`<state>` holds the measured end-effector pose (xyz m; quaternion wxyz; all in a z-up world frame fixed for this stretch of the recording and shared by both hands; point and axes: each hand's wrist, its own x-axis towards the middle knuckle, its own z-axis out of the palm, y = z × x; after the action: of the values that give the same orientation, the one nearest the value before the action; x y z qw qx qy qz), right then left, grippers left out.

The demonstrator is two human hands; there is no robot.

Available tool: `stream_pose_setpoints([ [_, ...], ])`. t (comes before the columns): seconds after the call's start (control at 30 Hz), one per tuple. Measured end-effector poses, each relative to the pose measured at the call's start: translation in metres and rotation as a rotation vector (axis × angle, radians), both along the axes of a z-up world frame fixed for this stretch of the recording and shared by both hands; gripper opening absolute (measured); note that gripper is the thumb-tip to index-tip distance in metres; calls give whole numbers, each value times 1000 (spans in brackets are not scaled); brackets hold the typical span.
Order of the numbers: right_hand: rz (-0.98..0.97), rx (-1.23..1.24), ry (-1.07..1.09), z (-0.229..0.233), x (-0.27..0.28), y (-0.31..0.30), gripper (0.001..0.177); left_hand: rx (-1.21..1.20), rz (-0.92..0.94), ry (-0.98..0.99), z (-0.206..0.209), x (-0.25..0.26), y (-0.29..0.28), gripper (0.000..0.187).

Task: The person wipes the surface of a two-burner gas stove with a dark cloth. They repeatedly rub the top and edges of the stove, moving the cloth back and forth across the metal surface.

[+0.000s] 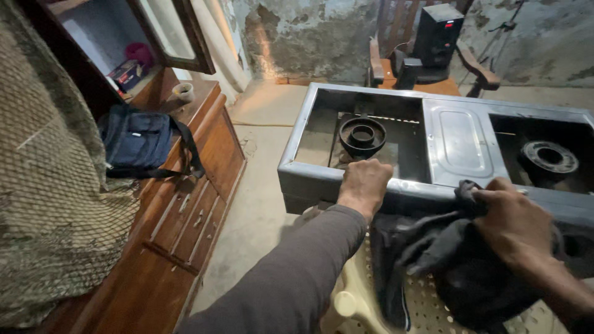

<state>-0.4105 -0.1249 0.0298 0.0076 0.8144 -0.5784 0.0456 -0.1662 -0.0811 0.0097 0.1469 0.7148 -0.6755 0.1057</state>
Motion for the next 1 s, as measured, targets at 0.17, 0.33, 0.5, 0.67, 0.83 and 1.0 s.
stream_pose_setpoints([
  [0.17,120,29,-123,-2,59,21,35,-55,-37,-1,-6,0,4,13],
  [0.33,270,-68,-148,0,104,37,39,-85,-99,7,-8,7,1,13],
  [0.5,14,-16,20,-11,52,14,33,-90,-127,27,-12,14,1,12],
  [0.67,-124,16,134,-31,-27,-36,38,-15,-126,17,-5,16,9,14],
  [0.83,-134,-18,183,-40,-27,-37,44,-3,-93,52,0,6,17,15],
  [1.0,-72,75,56,-13,44,-2,42,8,-51,1,1,0,18,15],
])
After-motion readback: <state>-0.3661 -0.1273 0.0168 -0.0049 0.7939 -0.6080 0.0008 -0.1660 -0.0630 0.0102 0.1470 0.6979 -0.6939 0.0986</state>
